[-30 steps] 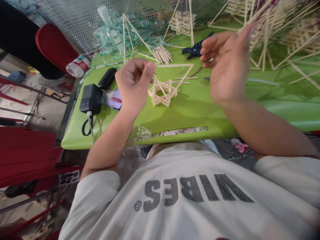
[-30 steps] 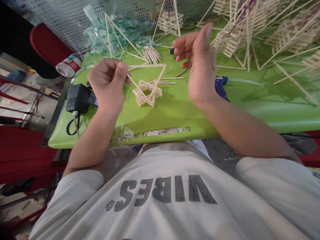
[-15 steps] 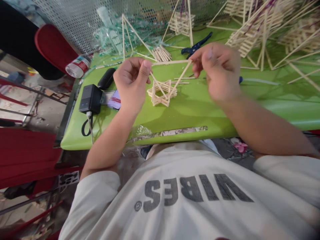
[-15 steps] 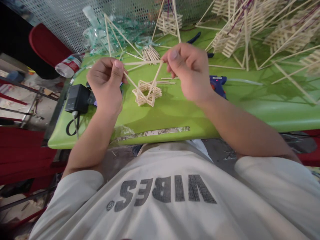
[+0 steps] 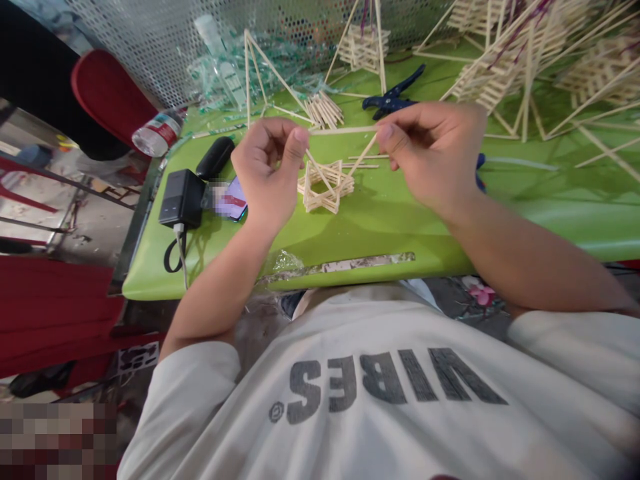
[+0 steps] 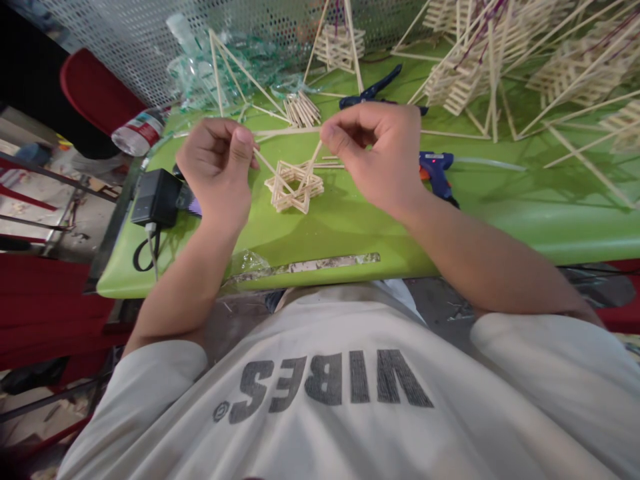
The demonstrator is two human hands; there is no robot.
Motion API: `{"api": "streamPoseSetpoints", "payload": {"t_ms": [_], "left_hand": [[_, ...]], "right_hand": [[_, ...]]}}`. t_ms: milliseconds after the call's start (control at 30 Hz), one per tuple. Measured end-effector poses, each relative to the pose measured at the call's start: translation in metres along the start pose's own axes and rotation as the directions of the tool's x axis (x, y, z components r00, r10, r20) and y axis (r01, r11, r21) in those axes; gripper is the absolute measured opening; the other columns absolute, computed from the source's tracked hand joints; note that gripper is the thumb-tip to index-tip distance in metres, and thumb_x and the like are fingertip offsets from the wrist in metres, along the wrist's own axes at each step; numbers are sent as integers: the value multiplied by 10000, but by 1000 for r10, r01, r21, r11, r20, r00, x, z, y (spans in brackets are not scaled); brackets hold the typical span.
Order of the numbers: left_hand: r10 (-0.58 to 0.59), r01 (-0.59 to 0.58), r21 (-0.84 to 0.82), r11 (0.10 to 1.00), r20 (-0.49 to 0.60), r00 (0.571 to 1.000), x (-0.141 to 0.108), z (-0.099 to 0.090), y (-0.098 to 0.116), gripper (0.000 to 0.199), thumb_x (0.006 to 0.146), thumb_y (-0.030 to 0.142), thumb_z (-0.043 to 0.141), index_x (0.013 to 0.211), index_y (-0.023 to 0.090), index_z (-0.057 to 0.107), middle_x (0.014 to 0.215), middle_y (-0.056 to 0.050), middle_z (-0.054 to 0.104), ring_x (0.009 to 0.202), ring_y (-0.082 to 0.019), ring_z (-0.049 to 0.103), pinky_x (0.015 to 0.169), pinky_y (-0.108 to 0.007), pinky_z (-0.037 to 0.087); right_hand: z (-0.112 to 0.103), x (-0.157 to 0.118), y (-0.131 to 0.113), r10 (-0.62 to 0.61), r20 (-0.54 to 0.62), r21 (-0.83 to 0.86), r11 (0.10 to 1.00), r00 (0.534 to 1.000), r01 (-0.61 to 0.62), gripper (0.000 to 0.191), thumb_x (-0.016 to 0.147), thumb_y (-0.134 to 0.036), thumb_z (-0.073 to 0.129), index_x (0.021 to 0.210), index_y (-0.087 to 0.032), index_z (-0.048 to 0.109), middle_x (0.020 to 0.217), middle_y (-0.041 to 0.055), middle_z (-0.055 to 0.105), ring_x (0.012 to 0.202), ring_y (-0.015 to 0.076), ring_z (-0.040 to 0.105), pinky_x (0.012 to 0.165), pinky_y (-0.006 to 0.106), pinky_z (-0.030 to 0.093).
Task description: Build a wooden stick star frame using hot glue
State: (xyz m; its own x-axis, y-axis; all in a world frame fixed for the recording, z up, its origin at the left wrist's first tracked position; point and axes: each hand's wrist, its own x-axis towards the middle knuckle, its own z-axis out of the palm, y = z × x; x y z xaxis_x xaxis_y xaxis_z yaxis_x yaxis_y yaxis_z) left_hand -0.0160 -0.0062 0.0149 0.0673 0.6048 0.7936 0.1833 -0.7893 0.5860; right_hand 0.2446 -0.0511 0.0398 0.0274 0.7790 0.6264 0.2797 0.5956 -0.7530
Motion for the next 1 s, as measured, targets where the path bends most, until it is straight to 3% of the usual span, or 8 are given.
{"api": "streamPoseSetpoints", "payload": {"t_ms": [100,267,467,600,733,1000], "left_hand": [[-26,26,-32,999,-2,1000,0,1,5,383,1141,679,686,1072,303,665,839,58,676,705,-67,556,610,-390,398],[-189,180,-103,978,-82,979,1,5,16,434,1026,743,858,951,325,765,820,6,734,683,-163,642,627,-388,389],[-218,210,-229,950,-8,976,3,4,2,448,950,716,950,931,302,779,799,20,726,650,-133,608,604,-347,447],[-208,204,-224,953,4,978,6,4,-1,448,960,707,943,924,289,786,795,12,737,645,-128,590,616,-342,443],[-194,193,-222,956,18,981,7,4,3,461,964,716,937,900,284,788,771,11,742,632,-126,581,601,-342,420],[-198,195,-219,956,12,980,6,7,3,468,948,717,946,895,281,783,745,21,729,627,-120,572,589,-340,406]], "right_hand": [[1,1,4,-27,-15,-20,999,1000,27,481,1003,-795,846,952,-319,883,817,51,803,659,215,611,671,459,529],[4,3,19,-139,-69,-28,990,988,137,434,1035,-788,806,907,-377,856,765,15,749,621,237,628,644,464,561],[1,4,17,-141,-71,-62,989,987,137,403,1056,-767,787,913,-393,833,773,15,751,635,253,669,646,472,593],[1,5,15,-135,-88,-117,985,987,124,473,1042,-835,755,895,-391,822,767,15,764,606,245,668,595,467,594],[1,6,14,-159,-92,-62,986,983,154,434,1043,-795,788,888,-393,840,734,3,755,544,227,644,518,454,510],[1,7,21,-139,-117,-47,990,983,134,344,1037,-771,813,1006,-439,901,808,0,790,585,238,646,555,471,536]]}}
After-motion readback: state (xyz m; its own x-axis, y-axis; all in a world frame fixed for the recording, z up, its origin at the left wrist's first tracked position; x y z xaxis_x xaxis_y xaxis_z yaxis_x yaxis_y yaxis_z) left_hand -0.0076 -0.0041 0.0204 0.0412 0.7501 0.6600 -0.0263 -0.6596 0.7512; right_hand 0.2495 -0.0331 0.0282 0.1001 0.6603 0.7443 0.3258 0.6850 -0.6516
